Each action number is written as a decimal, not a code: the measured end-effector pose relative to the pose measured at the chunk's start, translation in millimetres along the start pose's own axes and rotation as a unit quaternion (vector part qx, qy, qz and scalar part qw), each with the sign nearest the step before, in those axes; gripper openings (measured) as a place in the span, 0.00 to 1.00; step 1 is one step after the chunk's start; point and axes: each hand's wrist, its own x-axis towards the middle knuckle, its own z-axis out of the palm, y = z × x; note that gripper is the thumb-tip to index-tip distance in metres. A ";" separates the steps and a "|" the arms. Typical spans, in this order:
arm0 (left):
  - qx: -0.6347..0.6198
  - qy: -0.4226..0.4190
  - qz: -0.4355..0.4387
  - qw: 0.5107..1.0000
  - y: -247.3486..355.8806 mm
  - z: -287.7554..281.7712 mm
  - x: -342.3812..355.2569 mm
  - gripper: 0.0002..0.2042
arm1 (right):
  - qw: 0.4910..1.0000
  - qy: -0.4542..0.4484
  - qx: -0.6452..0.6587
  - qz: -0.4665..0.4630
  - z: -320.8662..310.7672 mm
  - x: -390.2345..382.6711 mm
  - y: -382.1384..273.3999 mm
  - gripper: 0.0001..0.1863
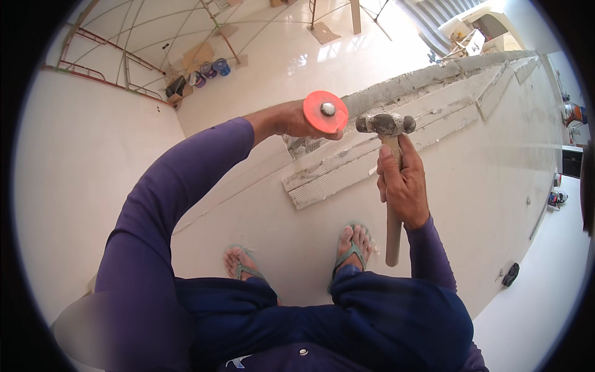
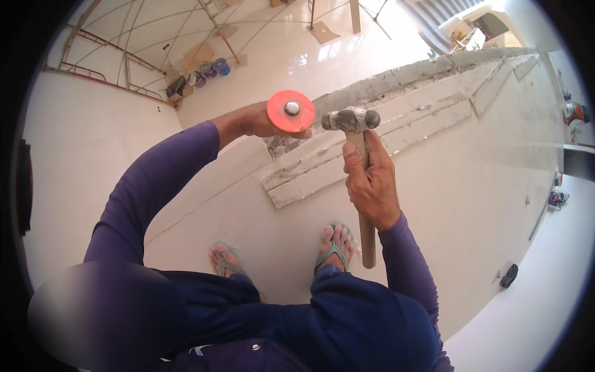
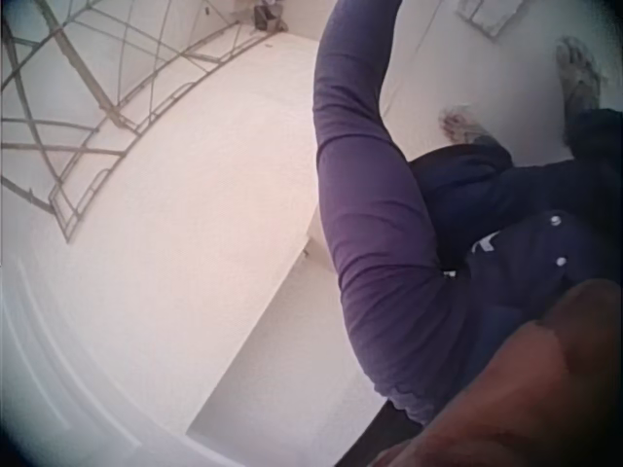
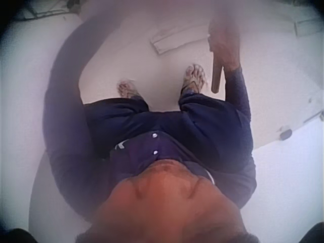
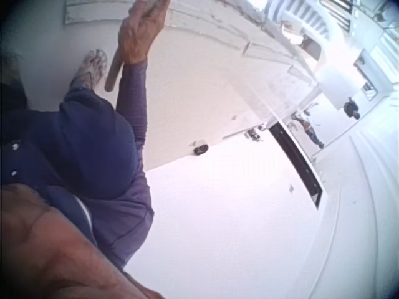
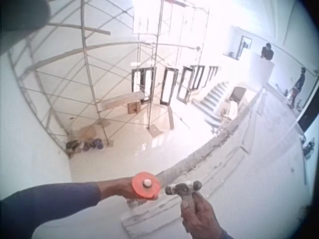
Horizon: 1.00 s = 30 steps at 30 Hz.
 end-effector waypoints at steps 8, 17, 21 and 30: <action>-0.020 0.008 0.014 1.000 -14.4 -2.2 1.1 0.10 | 0.994 0.015 0.018 -0.104 -10.2 -4.6 -66.2 0.23; -0.043 -0.056 -0.003 0.997 -10.1 -1.2 19.1 0.09 | 0.949 -0.056 -0.238 -0.198 4.7 19.1 -15.9 0.20; -0.061 -0.028 0.005 0.998 -19.5 -4.1 6.8 0.10 | 0.984 -0.048 -0.129 -0.116 -1.5 12.8 -58.8 0.18; -0.065 0.024 0.036 0.997 -10.8 6.6 2.5 0.13 | 0.945 -0.055 -0.226 -0.228 5.2 29.8 -28.0 0.12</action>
